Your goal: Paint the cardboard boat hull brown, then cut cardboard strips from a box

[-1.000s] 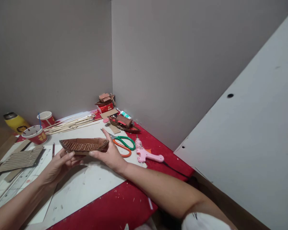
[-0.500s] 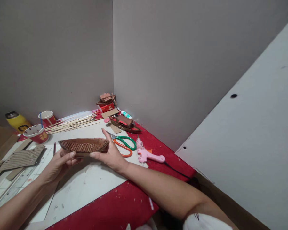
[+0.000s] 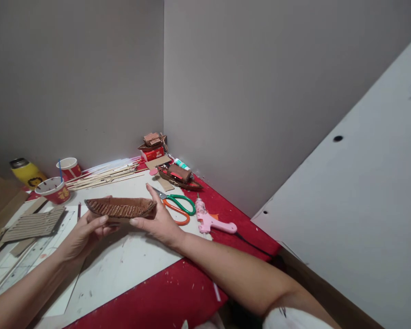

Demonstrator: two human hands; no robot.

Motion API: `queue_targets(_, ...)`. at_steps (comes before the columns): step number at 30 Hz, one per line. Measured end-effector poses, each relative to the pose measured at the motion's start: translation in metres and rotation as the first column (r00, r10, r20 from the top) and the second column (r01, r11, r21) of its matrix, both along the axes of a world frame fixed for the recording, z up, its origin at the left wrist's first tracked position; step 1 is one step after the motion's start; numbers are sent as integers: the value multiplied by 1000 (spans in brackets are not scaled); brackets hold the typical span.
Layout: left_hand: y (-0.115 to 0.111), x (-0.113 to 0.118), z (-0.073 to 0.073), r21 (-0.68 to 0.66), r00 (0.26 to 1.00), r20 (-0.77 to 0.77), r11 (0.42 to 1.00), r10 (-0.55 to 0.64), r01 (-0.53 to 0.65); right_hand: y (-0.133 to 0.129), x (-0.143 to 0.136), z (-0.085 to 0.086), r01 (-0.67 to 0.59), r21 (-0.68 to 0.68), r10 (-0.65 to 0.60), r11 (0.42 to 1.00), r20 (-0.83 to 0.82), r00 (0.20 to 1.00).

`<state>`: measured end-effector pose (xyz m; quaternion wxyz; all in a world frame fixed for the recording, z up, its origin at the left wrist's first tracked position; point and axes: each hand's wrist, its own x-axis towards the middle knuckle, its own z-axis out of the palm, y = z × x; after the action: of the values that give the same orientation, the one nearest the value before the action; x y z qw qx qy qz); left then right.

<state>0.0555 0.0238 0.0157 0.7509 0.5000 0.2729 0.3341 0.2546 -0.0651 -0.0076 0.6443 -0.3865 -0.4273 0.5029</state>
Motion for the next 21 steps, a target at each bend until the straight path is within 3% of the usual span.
queue_targets(21,0,0,1,28,999,-33,1000,1,0,1,2,-4,23,30,-23,999,2,1000)
